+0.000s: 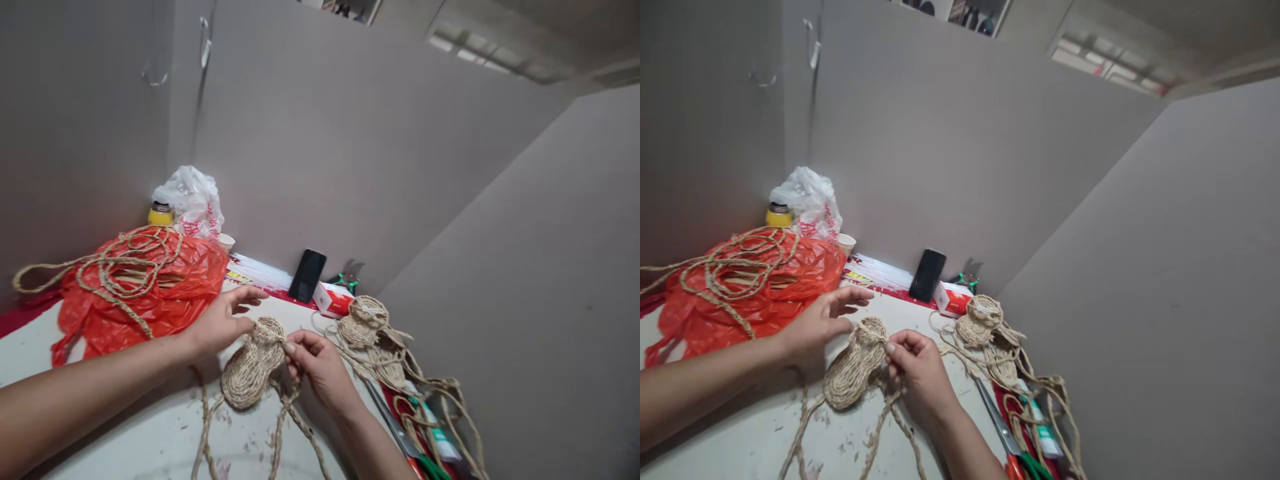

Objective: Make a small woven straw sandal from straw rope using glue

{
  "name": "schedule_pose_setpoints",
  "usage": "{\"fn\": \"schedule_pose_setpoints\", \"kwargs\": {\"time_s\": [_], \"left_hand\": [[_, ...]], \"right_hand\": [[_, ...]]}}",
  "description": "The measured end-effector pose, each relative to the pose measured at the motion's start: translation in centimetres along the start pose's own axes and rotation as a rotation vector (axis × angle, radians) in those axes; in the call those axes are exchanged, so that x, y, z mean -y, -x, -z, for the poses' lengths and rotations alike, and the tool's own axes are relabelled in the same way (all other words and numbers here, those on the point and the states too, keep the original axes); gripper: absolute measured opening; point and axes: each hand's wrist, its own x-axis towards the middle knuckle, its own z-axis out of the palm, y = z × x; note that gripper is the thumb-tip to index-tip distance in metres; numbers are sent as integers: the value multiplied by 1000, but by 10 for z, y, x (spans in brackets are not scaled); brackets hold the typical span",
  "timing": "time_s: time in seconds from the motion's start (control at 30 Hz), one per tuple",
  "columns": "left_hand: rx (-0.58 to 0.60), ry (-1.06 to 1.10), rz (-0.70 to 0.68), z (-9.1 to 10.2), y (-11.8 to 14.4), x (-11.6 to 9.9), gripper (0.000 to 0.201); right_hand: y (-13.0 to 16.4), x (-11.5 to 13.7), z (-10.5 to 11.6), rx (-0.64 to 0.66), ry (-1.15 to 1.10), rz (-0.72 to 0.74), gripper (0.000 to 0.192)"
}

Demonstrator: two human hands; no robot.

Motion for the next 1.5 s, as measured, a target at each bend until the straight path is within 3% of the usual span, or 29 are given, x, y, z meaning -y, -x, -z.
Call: {"fn": "schedule_pose_setpoints", "kwargs": {"time_s": [0.13, 0.23, 0.4, 0.63, 1.07, 1.5], "left_hand": [[-25, -197, -145, -4, 11, -15, 26], [45, -394, -271, -10, 20, -16, 12], [109, -553, -380, -13, 23, -11, 8], [172, -517, -234, -11, 21, -18, 3], [270, -141, 44, -12, 19, -16, 6], [387, -114, 156, -1, 8, -17, 9]], "right_hand": [[5, 3, -5, 11, 46, -2, 27], [8, 7, -8, 11, 106, 10, 30], [13, 12, -11, 40, 188, 26, 32], [17, 15, -15, 68, 208, 58, 30], [19, 15, -15, 102, 117, -22, 27], [16, 13, -14, 121, 64, -65, 24]]}}
